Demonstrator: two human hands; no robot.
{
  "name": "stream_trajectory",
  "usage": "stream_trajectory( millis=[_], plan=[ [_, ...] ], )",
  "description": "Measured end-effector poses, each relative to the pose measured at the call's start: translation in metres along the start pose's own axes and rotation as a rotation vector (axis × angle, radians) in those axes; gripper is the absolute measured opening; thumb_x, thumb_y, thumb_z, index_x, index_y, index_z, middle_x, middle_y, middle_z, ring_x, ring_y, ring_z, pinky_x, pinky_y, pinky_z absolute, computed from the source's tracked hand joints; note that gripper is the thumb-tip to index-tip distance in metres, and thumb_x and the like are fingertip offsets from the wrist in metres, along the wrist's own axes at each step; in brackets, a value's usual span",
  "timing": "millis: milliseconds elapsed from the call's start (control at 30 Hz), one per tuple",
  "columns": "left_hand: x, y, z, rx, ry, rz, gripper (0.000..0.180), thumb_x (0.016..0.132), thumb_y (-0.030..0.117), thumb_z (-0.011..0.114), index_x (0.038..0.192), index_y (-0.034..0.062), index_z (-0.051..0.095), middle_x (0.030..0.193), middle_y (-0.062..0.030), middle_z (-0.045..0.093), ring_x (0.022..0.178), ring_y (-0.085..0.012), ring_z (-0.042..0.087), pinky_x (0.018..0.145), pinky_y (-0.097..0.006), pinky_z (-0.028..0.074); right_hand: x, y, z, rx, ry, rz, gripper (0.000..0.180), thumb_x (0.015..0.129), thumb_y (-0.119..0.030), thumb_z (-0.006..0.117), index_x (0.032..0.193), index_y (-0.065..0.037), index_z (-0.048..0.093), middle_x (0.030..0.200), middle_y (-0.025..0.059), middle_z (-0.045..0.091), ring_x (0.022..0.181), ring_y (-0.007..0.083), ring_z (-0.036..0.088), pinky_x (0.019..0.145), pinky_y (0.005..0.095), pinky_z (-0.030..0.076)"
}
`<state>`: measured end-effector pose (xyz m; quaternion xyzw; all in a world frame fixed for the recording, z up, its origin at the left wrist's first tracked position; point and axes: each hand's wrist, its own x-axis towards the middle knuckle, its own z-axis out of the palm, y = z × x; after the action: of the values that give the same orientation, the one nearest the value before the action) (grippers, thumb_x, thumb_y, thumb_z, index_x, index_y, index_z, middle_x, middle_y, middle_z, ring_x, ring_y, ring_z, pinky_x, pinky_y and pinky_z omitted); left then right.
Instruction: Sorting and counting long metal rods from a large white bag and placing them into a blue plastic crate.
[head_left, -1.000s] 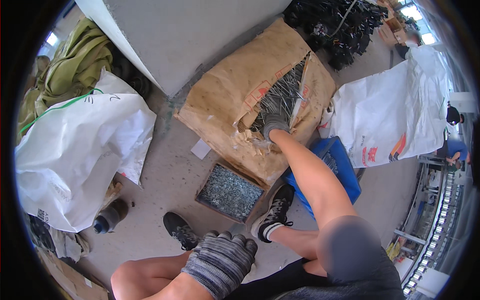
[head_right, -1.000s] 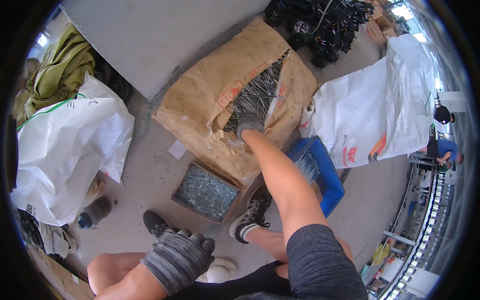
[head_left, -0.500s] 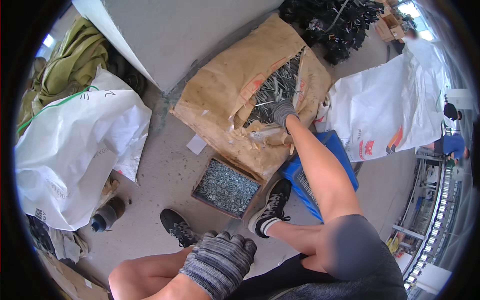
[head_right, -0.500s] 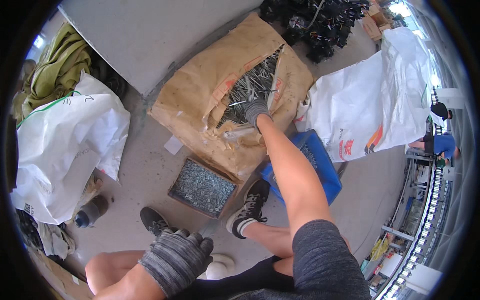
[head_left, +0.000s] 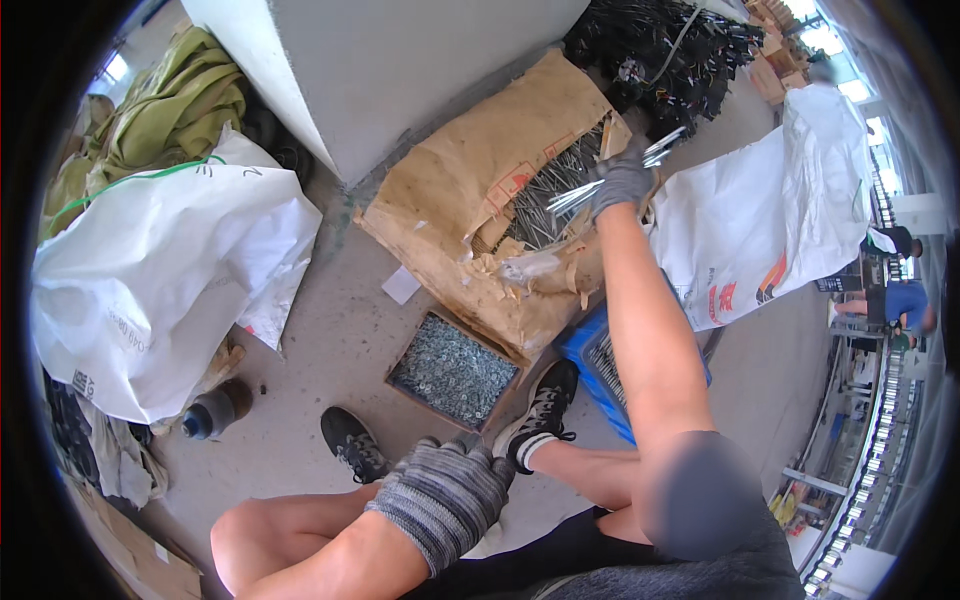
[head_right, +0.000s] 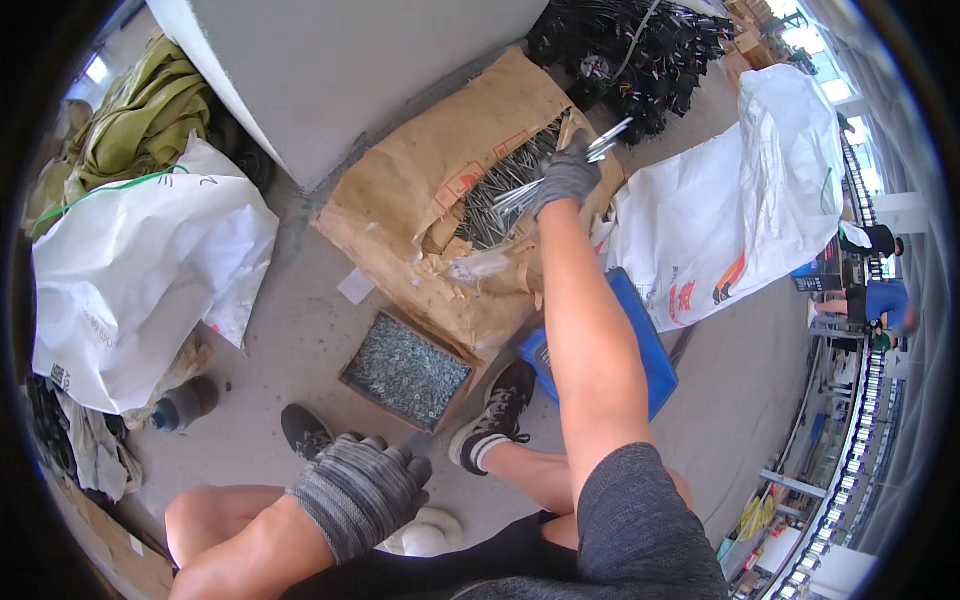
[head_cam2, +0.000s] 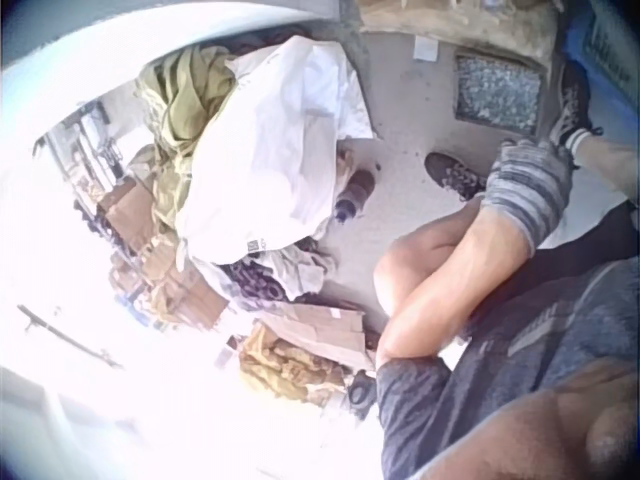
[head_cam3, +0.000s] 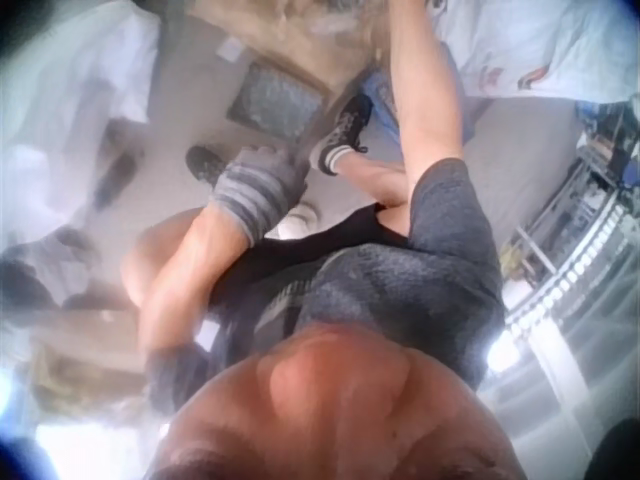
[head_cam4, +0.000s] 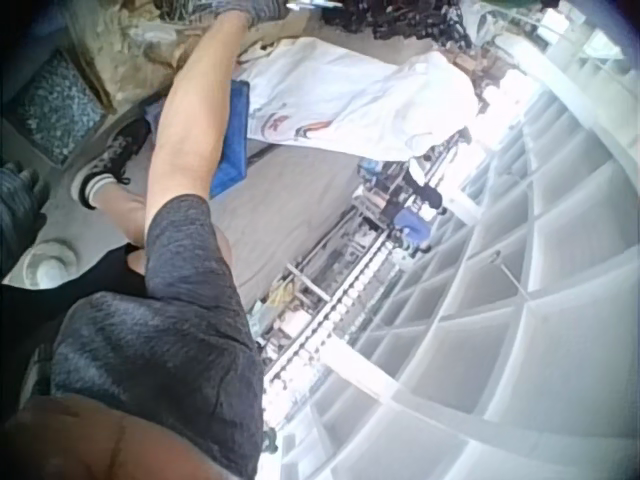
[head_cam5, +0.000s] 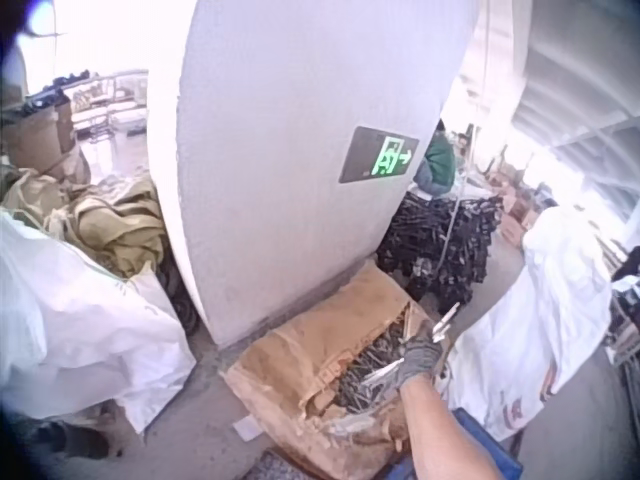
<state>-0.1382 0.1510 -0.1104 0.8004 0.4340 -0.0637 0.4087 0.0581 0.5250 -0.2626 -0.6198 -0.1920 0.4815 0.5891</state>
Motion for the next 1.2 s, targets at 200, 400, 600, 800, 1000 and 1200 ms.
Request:
stream_trajectory(
  millis=[200, 400, 600, 800, 1000, 1200],
  plan=[
    [-0.022, 0.01, -0.004, 0.011, 0.144, -0.099, 0.032, 0.091, 0.031, 0.062, 0.112, 0.007, 0.067, 0.095, -0.0123, 0.069, 0.087, -0.0326, 0.068, 0.076, -0.045, 0.052, -0.062, -0.103, 0.0, 0.34, -0.322, -0.092, 0.044, 0.098, -0.047, 0.06, 0.066, -0.02, 0.046, 0.049, -0.0035, 0.036, 0.041, 0.0121, 0.033, 0.042, 0.0297, 0.03],
    [0.001, 0.024, -0.015, -1.104, 0.83, -0.074, 0.055, 0.098, 0.054, 0.055, 0.117, 0.0033, 0.063, 0.111, -0.0163, 0.068, 0.103, -0.0331, 0.066, 0.086, -0.047, 0.053, -0.181, -0.195, -0.056, 0.493, -0.912, 0.11, 0.044, 0.104, -0.043, 0.05, 0.067, -0.02, 0.048, 0.048, -0.0064, 0.034, 0.04, 0.0101, 0.031, 0.037, 0.0269, 0.029],
    [0.0, 0.071, -0.007, -2.332, 0.177, 0.316, 0.082, 0.093, 0.077, 0.037, 0.12, 0.0042, 0.064, 0.107, -0.0159, 0.07, 0.108, -0.0352, 0.066, 0.091, -0.056, 0.053, -0.338, -0.23, -0.086, 0.546, -0.93, -0.007, 0.044, 0.107, -0.039, 0.044, 0.067, -0.02, 0.044, 0.048, -0.0105, 0.028, 0.04, 0.0032, 0.03, 0.034, 0.0214, 0.031],
    [-0.02, 0.098, -0.004, -2.283, 0.08, 0.335, 0.085, 0.094, 0.074, 0.036, 0.12, -0.0035, 0.059, 0.096, -0.0194, 0.069, 0.077, -0.0309, 0.073, 0.052, -0.04, 0.062, -0.377, -0.215, -0.13, 0.455, -0.803, -0.003, 0.033, 0.097, -0.043, 0.065, 0.089, -0.013, 0.057, 0.073, 0.0057, 0.065, 0.055, 0.017, 0.061, 0.035, 0.0234, 0.04],
    [-0.021, 0.111, 0.001, -2.247, 0.272, 0.117, 0.067, 0.098, 0.066, 0.038, 0.119, 0.0051, 0.056, 0.079, -0.0137, 0.068, 0.06, -0.0277, 0.07, 0.041, -0.034, 0.057, -0.393, -0.175, -0.15, 0.385, -0.82, 0.131, 0.029, 0.098, -0.038, 0.065, 0.095, -0.011, 0.055, 0.063, 0.0037, 0.058, 0.041, 0.0145, 0.052, 0.036, 0.025, 0.042],
    [-0.023, 0.091, 0.009, -2.124, 0.327, 0.325, 0.063, 0.097, 0.067, 0.044, 0.12, 0.0098, 0.057, 0.095, -0.0116, 0.068, 0.075, -0.0236, 0.07, 0.057, -0.035, 0.058, -0.406, -0.168, -0.149, 0.192, -0.968, 0.093, 0.026, 0.097, -0.031, 0.068, 0.088, -0.01, 0.057, 0.066, 0.0036, 0.061, 0.054, 0.0135, 0.061, 0.051, 0.0273, 0.051]
  ],
)
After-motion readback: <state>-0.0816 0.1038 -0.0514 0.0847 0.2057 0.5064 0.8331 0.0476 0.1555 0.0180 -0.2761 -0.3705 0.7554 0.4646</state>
